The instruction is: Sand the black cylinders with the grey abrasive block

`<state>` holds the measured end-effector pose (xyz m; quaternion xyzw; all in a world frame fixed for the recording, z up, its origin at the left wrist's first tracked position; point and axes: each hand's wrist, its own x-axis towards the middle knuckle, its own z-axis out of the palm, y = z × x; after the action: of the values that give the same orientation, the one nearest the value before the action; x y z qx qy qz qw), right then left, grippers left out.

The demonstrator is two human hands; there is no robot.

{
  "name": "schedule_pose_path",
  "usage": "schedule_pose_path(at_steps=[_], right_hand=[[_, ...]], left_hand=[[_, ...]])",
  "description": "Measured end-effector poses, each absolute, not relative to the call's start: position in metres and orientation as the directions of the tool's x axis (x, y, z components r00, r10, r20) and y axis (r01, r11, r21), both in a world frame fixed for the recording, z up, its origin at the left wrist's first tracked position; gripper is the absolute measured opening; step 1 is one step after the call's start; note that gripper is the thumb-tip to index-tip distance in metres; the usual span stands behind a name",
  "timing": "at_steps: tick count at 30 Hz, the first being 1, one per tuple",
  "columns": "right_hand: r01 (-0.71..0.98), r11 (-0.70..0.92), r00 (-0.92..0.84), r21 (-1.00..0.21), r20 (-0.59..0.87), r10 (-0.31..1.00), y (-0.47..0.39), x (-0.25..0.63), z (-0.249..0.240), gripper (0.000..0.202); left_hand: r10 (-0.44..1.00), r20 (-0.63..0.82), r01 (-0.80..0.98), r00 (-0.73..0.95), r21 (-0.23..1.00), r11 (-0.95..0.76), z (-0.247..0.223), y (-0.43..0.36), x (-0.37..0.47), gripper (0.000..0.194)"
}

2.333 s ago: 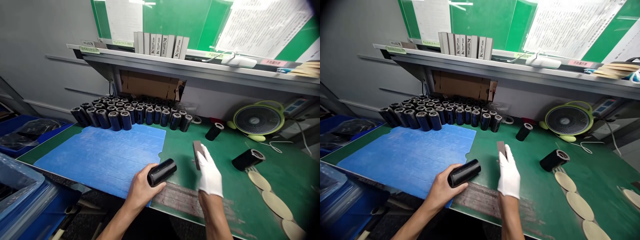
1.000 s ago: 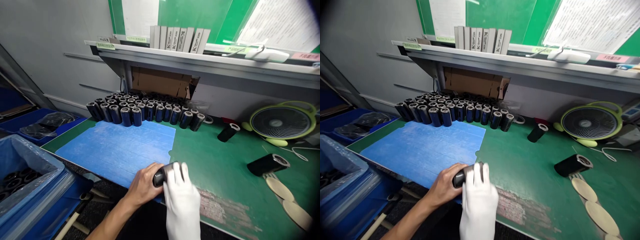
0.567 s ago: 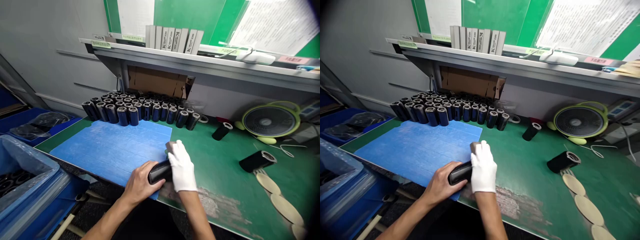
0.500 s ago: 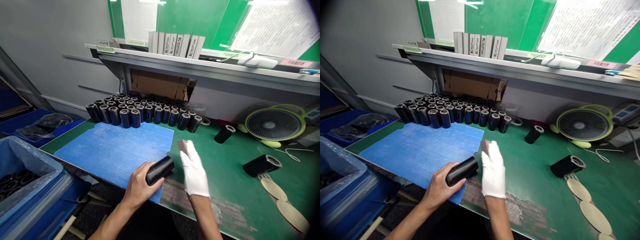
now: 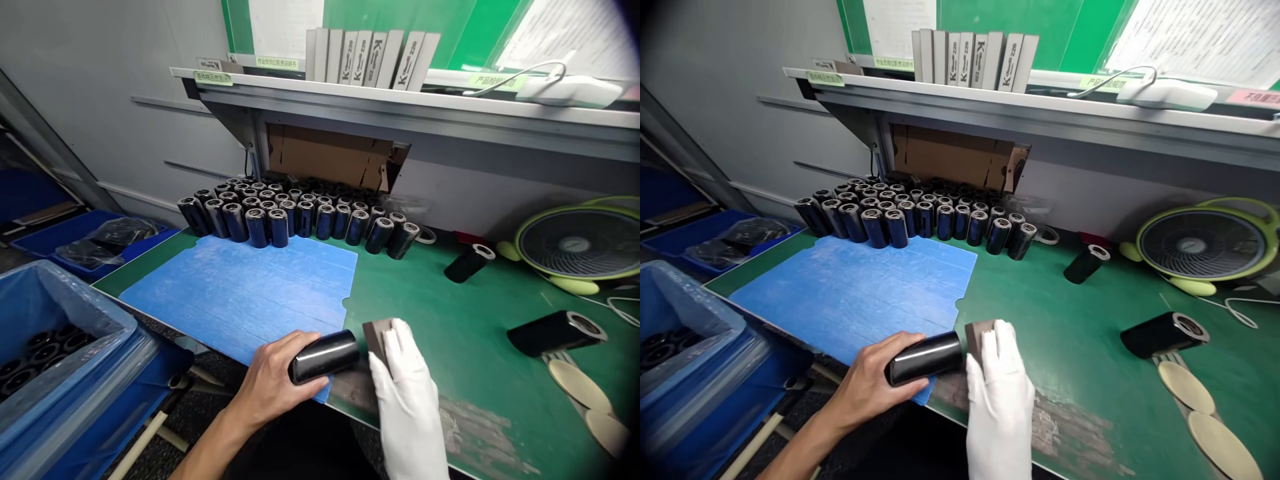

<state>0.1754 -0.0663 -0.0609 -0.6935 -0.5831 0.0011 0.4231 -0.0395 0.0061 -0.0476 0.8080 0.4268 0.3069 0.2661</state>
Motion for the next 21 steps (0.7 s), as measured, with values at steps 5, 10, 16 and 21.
schedule_pose_path(at_steps=[5, 10, 16, 21], right_hand=[[0.993, 0.049, 0.011, -0.104, 0.508, 0.861, -0.049, 0.148, -0.044, 0.036], [0.998, 0.056, -0.041, -0.023, 0.429, 0.902, -0.041, 0.140, -0.030, 0.042], [1.000, -0.028, 0.023, 0.004, 0.427, 0.904, -0.040, 0.141, -0.037, 0.036], [1.000, -0.002, -0.008, 0.020, 0.464, 0.886, -0.043, 0.132, -0.036, 0.034]], left_hand=[[0.856, 0.307, 0.526, 0.417, 0.686, -0.502, -0.056, 0.007, -0.035, 0.053], [0.849, 0.350, 0.516, 0.396, 0.680, -0.521, -0.056, 0.008, -0.034, 0.055], [0.847, 0.344, 0.497, 0.406, 0.695, -0.520, -0.058, 0.008, -0.034, 0.055], [0.861, 0.331, 0.504, 0.387, 0.706, -0.498, -0.057, 0.009, -0.032, 0.053]])
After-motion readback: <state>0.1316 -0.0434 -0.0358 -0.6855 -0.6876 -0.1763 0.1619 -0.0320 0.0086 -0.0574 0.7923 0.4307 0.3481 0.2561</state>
